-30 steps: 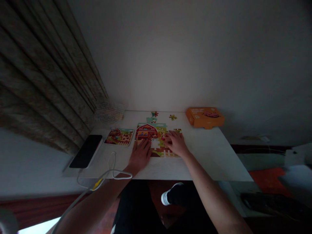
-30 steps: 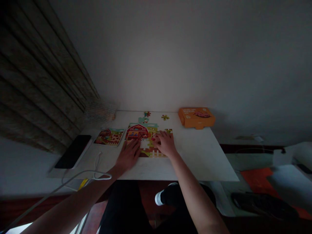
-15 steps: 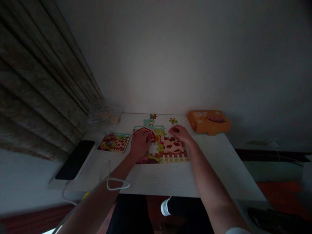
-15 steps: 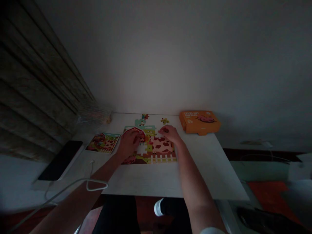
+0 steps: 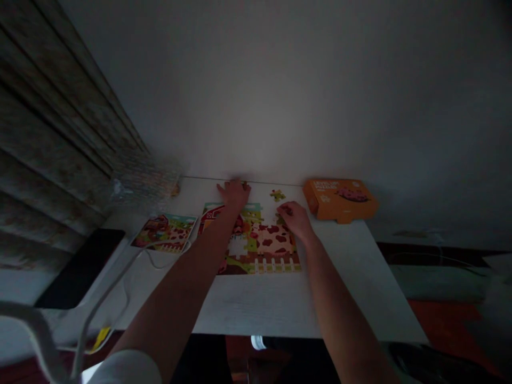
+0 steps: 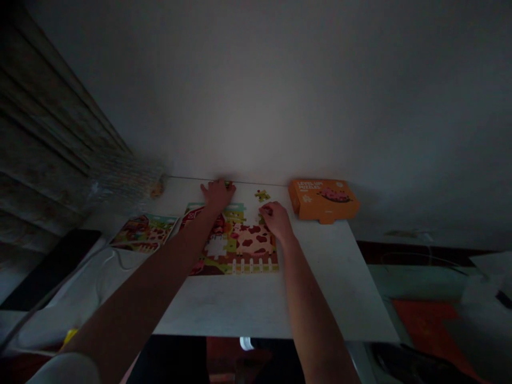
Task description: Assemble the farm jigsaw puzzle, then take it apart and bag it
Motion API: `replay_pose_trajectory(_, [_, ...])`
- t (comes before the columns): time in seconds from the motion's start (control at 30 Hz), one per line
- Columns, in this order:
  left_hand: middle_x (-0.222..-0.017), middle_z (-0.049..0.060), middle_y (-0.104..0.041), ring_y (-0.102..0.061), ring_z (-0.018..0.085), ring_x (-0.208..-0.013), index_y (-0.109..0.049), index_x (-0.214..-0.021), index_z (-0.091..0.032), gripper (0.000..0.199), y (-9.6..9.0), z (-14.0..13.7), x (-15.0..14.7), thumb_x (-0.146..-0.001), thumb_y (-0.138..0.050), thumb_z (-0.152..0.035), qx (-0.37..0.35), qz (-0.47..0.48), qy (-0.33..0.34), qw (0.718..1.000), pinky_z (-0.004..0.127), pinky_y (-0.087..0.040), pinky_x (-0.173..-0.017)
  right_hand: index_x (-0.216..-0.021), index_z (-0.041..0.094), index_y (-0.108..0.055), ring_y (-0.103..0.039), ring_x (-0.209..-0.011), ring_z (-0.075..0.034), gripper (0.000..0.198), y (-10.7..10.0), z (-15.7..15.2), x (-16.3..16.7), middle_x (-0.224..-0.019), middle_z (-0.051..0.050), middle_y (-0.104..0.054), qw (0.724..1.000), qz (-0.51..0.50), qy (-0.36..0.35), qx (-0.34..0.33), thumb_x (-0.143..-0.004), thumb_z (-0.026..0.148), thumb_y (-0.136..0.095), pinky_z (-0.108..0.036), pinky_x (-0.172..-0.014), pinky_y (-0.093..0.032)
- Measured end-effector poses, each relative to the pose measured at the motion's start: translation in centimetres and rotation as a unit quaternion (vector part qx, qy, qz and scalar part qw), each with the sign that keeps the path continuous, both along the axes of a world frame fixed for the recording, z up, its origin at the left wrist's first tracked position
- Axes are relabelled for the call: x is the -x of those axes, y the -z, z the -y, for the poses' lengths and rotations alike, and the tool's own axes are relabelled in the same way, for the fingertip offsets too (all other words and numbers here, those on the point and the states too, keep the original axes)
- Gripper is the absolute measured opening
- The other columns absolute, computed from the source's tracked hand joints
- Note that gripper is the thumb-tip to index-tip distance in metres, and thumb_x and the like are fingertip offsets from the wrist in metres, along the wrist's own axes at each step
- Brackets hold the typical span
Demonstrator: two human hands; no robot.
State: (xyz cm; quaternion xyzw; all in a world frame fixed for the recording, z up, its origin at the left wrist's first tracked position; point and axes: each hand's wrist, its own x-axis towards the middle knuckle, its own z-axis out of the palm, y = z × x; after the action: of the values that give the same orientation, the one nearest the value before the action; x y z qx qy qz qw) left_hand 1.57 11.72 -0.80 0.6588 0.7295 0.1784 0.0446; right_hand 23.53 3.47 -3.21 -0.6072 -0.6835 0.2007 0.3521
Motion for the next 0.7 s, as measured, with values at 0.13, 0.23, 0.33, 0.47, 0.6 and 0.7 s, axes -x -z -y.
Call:
replay_pose_trajectory(0.13, [-0.126,0.022,-0.068,-0.057,0.038,-0.123,-0.066,-0.119,-0.013,0.036,-0.2,-0.7,-0.1,-0.097,-0.048,-0.037,0.002,0.01,0.001,1.0,0.061,-0.036,-0.109,-0.091,0.02,-0.073,-0.067,-0.08,-0.019,0.016,-0.1,0.2,0.0,-0.093,-0.007,-0.069,1.0,0.007,0.004,0.004,-0.091,0.032,-0.063,-0.034,-0.082,-0.053])
replay_pose_trajectory(0.23, [-0.125,0.021,-0.068,-0.058,0.037,-0.123,-0.062,-0.122,-0.016,0.034,-0.6,-1.2,-0.2,-0.095,-0.057,-0.034,0.02,0.056,0.002,0.998,0.053,-0.043,-0.103,-0.092,0.021,-0.074,-0.066,-0.077,-0.018,0.017,-0.1,0.2,0.1,-0.094,-0.007,-0.068,1.0,0.013,0.006,-0.002,-0.092,0.033,-0.062,-0.035,-0.082,-0.054])
replay_pose_trajectory(0.33, [-0.123,0.018,-0.07,-0.062,0.035,-0.118,-0.058,-0.124,-0.018,0.038,-0.8,-1.5,-0.2,-0.089,-0.067,-0.033,0.049,0.113,0.004,0.992,0.049,-0.044,-0.101,-0.093,0.021,-0.074,-0.065,-0.078,-0.018,0.018,-0.1,0.2,0.2,-0.097,-0.007,-0.067,1.0,0.01,0.011,-0.011,-0.092,0.034,-0.062,-0.035,-0.081,-0.054])
replay_pose_trajectory(0.47, [-0.121,0.014,-0.071,-0.062,0.034,-0.119,-0.058,-0.118,-0.02,0.037,-0.8,-1.7,-0.2,-0.087,-0.074,-0.033,0.044,0.14,0.023,0.989,0.051,-0.04,-0.104,-0.095,0.02,-0.074,-0.065,-0.077,-0.017,0.017,-0.3,0.4,0.2,-0.101,-0.007,-0.066,1.0,0.006,0.014,-0.009,-0.091,0.032,-0.062,-0.034,-0.08,-0.055])
replay_pose_trajectory(0.6, [-0.123,0.013,-0.068,-0.061,0.029,-0.119,-0.06,-0.115,-0.019,0.036,-0.6,-2.0,-0.3,-0.084,-0.076,-0.026,0.018,0.155,0.098,0.983,0.047,-0.041,-0.106,-0.098,0.02,-0.074,-0.065,-0.077,-0.017,0.019,-0.3,0.6,0.3,-0.103,-0.008,-0.066,1.0,-0.002,0.016,-0.011,-0.092,0.033,-0.061,-0.035,-0.079,-0.055])
replay_pose_trajectory(0.7, [-0.124,0.013,-0.065,-0.062,0.024,-0.115,-0.062,-0.116,-0.016,0.039,-0.8,-2.1,-0.5,-0.08,-0.075,-0.016,-0.011,0.208,0.174,0.963,0.037,-0.048,-0.102,-0.102,0.021,-0.073,-0.064,-0.078,-0.018,0.021,-0.3,0.7,0.4,-0.105,-0.008,-0.066,1.0,-0.014,0.012,-0.018,-0.091,0.034,-0.06,-0.036,-0.08,-0.055])
